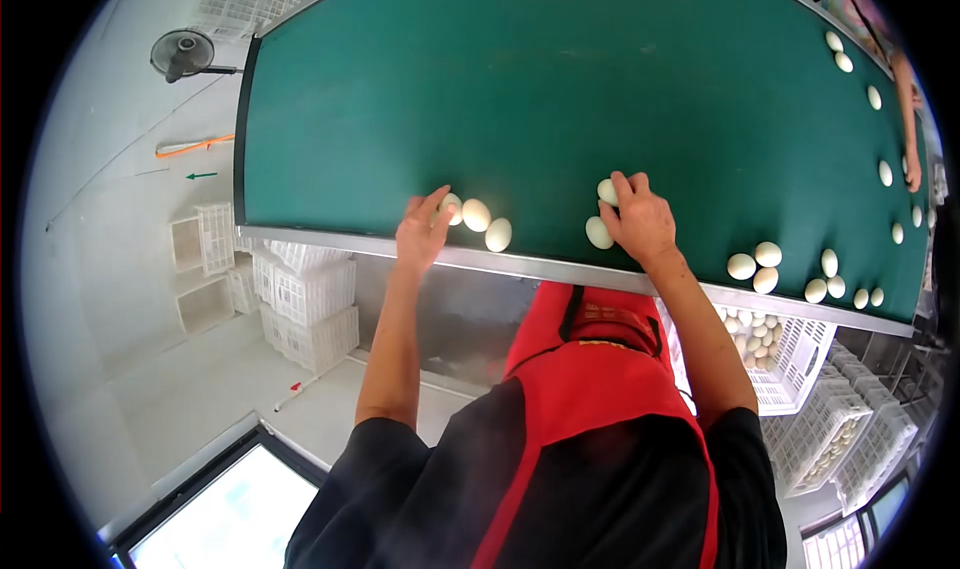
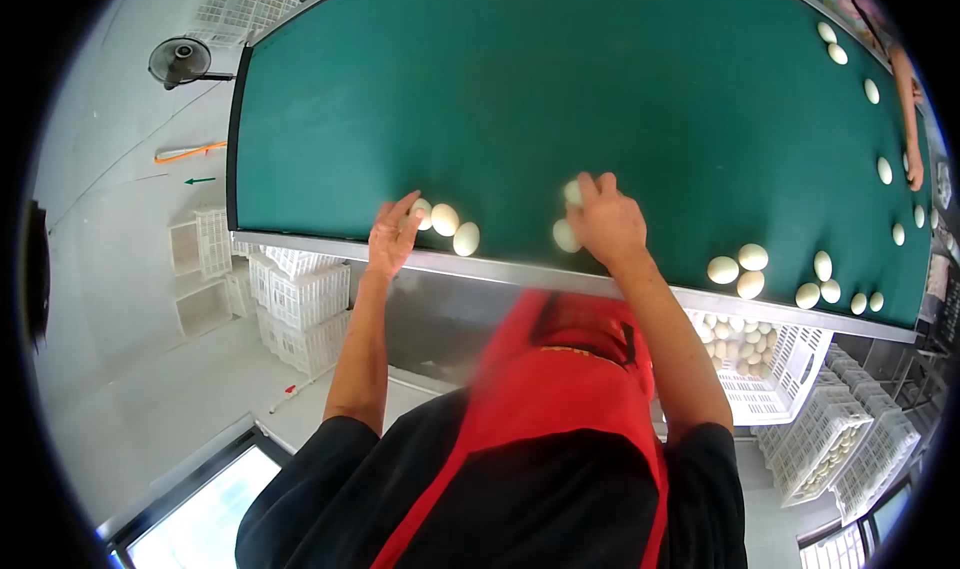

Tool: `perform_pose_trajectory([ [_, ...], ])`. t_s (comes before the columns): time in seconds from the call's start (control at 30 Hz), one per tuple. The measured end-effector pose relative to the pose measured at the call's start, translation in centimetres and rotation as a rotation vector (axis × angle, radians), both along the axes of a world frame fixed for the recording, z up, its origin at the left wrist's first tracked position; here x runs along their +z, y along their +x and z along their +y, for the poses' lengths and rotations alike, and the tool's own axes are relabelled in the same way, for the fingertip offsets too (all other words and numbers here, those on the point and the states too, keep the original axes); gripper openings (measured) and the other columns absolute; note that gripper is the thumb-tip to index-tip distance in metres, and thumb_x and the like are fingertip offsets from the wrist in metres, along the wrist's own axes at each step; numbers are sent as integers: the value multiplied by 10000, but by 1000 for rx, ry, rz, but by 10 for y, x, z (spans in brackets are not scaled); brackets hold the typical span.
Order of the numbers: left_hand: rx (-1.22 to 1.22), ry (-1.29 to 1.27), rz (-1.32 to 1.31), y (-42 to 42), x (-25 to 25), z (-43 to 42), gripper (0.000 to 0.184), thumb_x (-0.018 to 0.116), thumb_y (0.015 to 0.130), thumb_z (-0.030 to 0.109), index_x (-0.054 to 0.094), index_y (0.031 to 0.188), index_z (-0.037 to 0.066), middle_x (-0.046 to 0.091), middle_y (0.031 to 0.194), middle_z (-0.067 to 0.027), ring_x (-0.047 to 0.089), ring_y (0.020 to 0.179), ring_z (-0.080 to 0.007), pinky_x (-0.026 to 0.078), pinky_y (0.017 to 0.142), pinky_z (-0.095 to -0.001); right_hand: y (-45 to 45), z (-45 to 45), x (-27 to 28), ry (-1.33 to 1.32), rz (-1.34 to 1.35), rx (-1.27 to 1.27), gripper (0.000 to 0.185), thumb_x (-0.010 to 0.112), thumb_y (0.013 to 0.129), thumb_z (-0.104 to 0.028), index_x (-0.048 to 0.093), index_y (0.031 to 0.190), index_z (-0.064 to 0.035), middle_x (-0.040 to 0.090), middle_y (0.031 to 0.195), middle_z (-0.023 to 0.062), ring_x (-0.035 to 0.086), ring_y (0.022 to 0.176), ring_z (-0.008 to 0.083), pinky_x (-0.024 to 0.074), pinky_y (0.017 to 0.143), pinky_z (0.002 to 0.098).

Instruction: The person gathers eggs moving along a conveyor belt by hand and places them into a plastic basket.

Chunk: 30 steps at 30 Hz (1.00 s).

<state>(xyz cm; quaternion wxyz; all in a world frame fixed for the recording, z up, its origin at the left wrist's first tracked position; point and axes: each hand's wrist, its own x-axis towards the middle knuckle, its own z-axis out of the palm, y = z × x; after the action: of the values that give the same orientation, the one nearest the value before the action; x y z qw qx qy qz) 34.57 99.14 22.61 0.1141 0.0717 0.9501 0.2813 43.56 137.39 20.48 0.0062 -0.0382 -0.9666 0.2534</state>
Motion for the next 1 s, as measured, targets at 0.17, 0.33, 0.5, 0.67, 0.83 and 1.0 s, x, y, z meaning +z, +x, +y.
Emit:
perform_pose_trajectory([
  [0.17, 3, 134, -63, 3, -8, 26, 571, 794, 927, 402, 642, 1361, 63, 731, 1098, -136, 726, 936, -289, 581, 767, -389, -1, 15, 11, -156, 60, -127, 432, 804, 861, -241, 680, 1217, -31, 648, 1104, 160, 711, 812, 346, 600, 717, 443],
  [0.33, 335, 516, -435, -1, -23, 30, 559, 859, 896, 268, 571, 1283, -14, 749, 995, -115, 733, 780, -151, 529, 506, -271, 15, 14, 36, -571, 99, 61, 419, 886, 783, -218, 750, 1126, -19, 652, 1144, 134, 679, 826, 218, 582, 721, 322],
  [0.5, 425, 466, -414, 0, -6, 25, 572, 869, 880, 264, 571, 1288, -4, 745, 981, -87, 698, 683, -115, 494, 467, -264, 8, -24, 46, -390, -176, 227, 424, 847, 767, -307, 758, 1155, -161, 584, 1447, 156, 714, 1049, 406, 595, 922, 483],
  [0.67, 471, 651, -295, 11, -7, 39, 564, 882, 860, 333, 622, 1257, 29, 730, 962, -55, 711, 665, -140, 422, 460, -231, 2, -46, 23, -309, -112, 389, 412, 828, 749, -275, 753, 1148, -205, 572, 1455, 162, 735, 938, 388, 608, 868, 467],
  [0.83, 448, 556, -429, 19, 10, 39, 502, 867, 859, 269, 657, 1248, 32, 727, 989, -43, 693, 690, -110, 466, 516, -242, 1, -55, 15, -279, -120, 444, 406, 822, 740, -264, 754, 1136, -210, 574, 1438, 183, 736, 928, 380, 609, 865, 458],
  [1.0, 334, 625, -567, 28, 23, 37, 501, 888, 832, 191, 670, 1257, 41, 708, 1160, -82, 694, 793, -116, 528, 594, -257, -11, -52, 21, -311, -142, 348, 426, 850, 729, -277, 773, 1136, -178, 559, 1449, 179, 720, 967, 390, 598, 904, 457],
])
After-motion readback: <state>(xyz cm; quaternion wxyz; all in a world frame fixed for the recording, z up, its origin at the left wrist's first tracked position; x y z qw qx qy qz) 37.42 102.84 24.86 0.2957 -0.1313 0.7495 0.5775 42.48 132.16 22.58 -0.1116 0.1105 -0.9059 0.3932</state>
